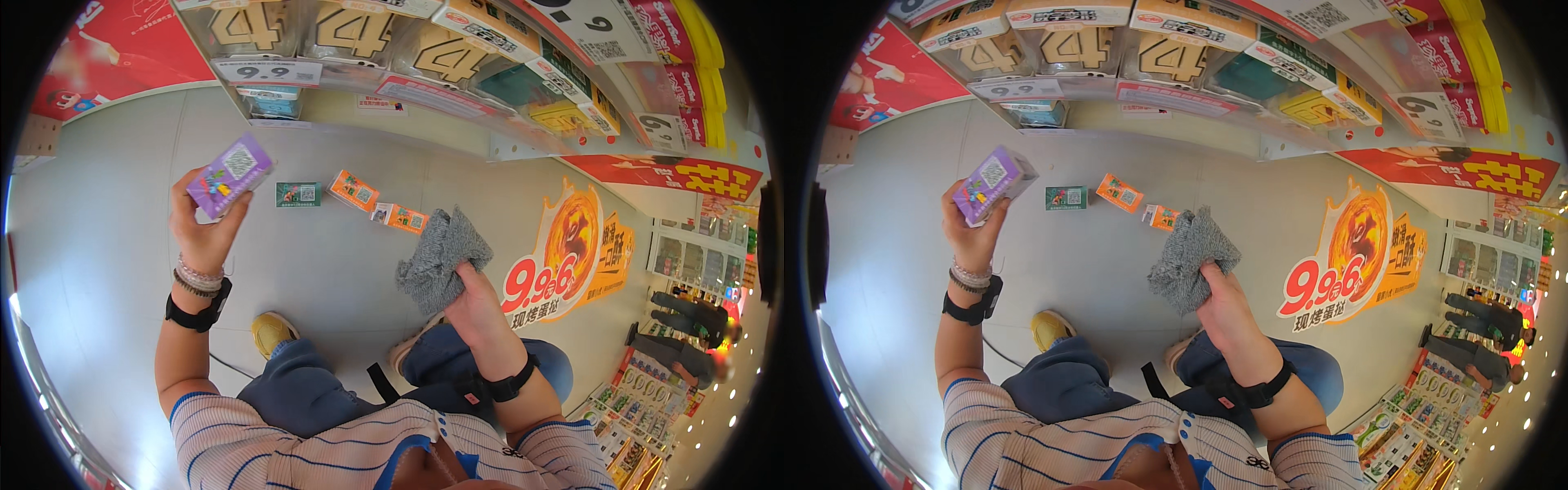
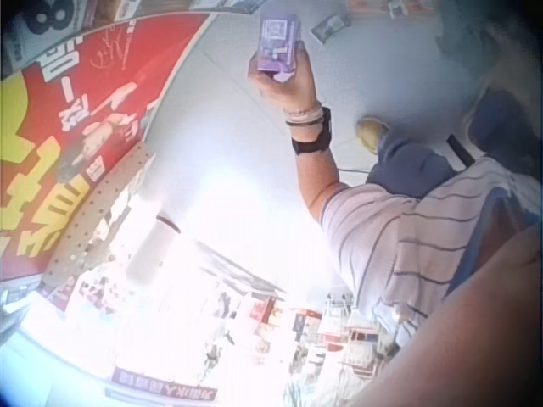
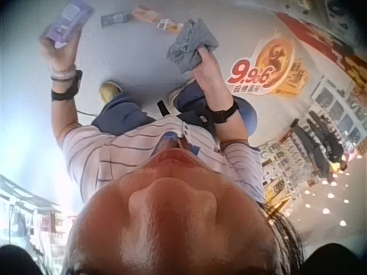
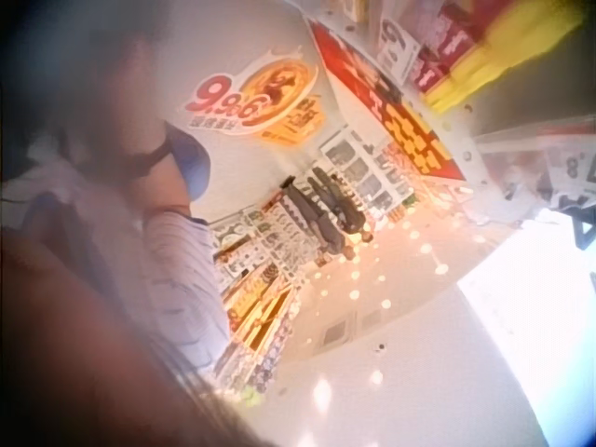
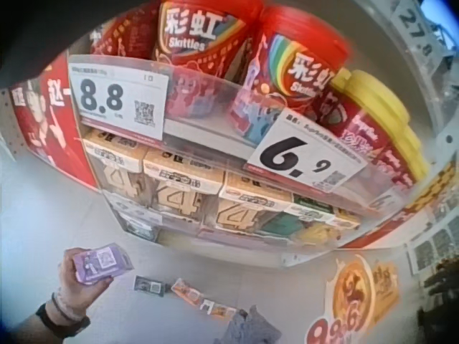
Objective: The person kneels in a store aisle and wipes the surfaces of shelves and the sides of a freezer unit using a gray cloth. They handle various packaged items, including instant noodle cups and small boxes, moving them to clean underneath and then placing them back.
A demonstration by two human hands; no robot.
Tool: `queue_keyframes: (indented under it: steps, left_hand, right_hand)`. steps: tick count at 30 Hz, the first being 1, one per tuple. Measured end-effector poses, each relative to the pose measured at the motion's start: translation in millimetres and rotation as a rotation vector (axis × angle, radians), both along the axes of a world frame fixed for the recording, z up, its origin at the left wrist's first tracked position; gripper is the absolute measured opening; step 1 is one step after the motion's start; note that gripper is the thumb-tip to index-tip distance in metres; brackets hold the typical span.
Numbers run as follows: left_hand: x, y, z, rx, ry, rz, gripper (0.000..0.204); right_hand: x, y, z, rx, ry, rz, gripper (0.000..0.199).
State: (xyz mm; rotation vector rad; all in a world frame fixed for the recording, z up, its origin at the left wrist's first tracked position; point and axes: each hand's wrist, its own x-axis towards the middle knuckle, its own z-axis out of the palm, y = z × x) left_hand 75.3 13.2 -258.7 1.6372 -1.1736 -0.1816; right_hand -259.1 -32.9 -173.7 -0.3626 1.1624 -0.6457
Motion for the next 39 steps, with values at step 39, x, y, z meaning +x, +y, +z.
queue_keyframes:
  steps: [39]
  left_hand:
    - [1.8, -93.2, -11.9, 0.115, -0.602, 0.068, 0.054]
  right_hand:
    - [2.9, 5.1, -10.9, -0.042, 0.097, 0.061, 0.041]
